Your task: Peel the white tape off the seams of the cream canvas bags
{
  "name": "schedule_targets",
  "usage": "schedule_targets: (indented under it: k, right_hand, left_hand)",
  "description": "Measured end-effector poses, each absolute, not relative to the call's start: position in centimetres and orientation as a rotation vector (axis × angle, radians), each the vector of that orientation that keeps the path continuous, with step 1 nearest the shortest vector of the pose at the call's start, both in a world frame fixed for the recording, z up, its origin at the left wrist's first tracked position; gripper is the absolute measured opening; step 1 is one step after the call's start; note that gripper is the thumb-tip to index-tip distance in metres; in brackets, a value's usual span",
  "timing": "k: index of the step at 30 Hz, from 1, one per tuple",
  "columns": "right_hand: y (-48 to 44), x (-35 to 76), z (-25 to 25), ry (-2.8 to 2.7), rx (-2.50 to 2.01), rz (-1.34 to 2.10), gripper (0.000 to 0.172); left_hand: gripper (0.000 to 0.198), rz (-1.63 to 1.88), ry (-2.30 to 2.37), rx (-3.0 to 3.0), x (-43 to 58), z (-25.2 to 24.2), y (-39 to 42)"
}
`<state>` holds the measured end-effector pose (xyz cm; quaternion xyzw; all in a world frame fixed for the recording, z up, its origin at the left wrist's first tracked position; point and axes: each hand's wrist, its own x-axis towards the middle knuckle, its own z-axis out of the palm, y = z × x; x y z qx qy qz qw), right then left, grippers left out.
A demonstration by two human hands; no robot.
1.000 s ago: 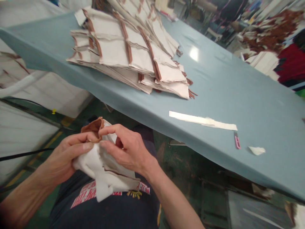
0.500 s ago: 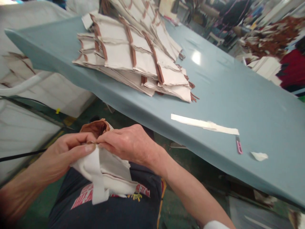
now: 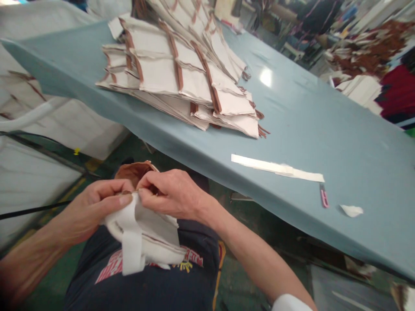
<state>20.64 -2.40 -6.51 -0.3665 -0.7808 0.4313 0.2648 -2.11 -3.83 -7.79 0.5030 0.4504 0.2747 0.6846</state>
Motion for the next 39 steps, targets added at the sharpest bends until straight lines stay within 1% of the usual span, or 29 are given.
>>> schedule_targets:
  k: [2,3,9,13,17,21,25,30,35,37,39]
  right_hand:
    - [-2.3,20.8,-6.4,-2.023,-0.960,1.308,0.013]
    - [-2.3,20.8,-6.4,-2.015,-0.969,1.324,0.013]
    - [-2.9,20.3,-6.6,-2.190,-1.125,1.134,0.012]
    - [-3.3,20.5,-6.2,-2.018,-1.136,1.263,0.010]
    - [-3.6,20.7,-5.1,-1.961,-1.074,1.360,0.010]
    - [-4.1,20.2,-4.5,-2.044,-1.030,1.306,0.010]
    - [-4.4,19.6,-4.6,-2.107,-1.041,1.254,0.007]
    - [-4.3,19.4,-4.7,-2.085,-1.014,1.320,0.008]
    - [-4.5,19.1,-5.2,-1.969,-1.078,1.425,0.007]
    - [-4.7,18.9,-5.8,-1.880,-1.095,1.492,0.006]
    - [-4.9,18.7,-6.4,-1.739,-1.101,1.618,0.006]
  left_hand:
    - [0.040,0.613,1.021,1.148,-2.0,-7.8,-3.7]
    - [0.039,0.612,1.044,1.187,-2.0,-7.7,-3.6]
    - [0.033,0.613,1.243,1.531,-1.8,-7.2,-3.5]
    - [0.033,0.623,1.259,1.619,-1.9,-6.1,-4.0]
    - [0.038,0.483,1.155,1.654,-2.7,-4.5,-4.4]
    - [0.039,0.357,1.100,1.767,-3.7,-3.9,-4.8]
    - [0.031,0.504,1.189,1.920,-4.2,-4.2,-5.7]
    - [0.021,0.663,1.177,2.092,-4.2,-4.4,-6.4]
    - [0.021,0.791,1.092,2.207,-4.4,-5.5,-6.8]
    - [0.022,0.772,1.030,2.225,-4.9,-6.4,-7.1]
    - [0.028,0.703,0.972,2.236,-5.6,-7.4,-7.3]
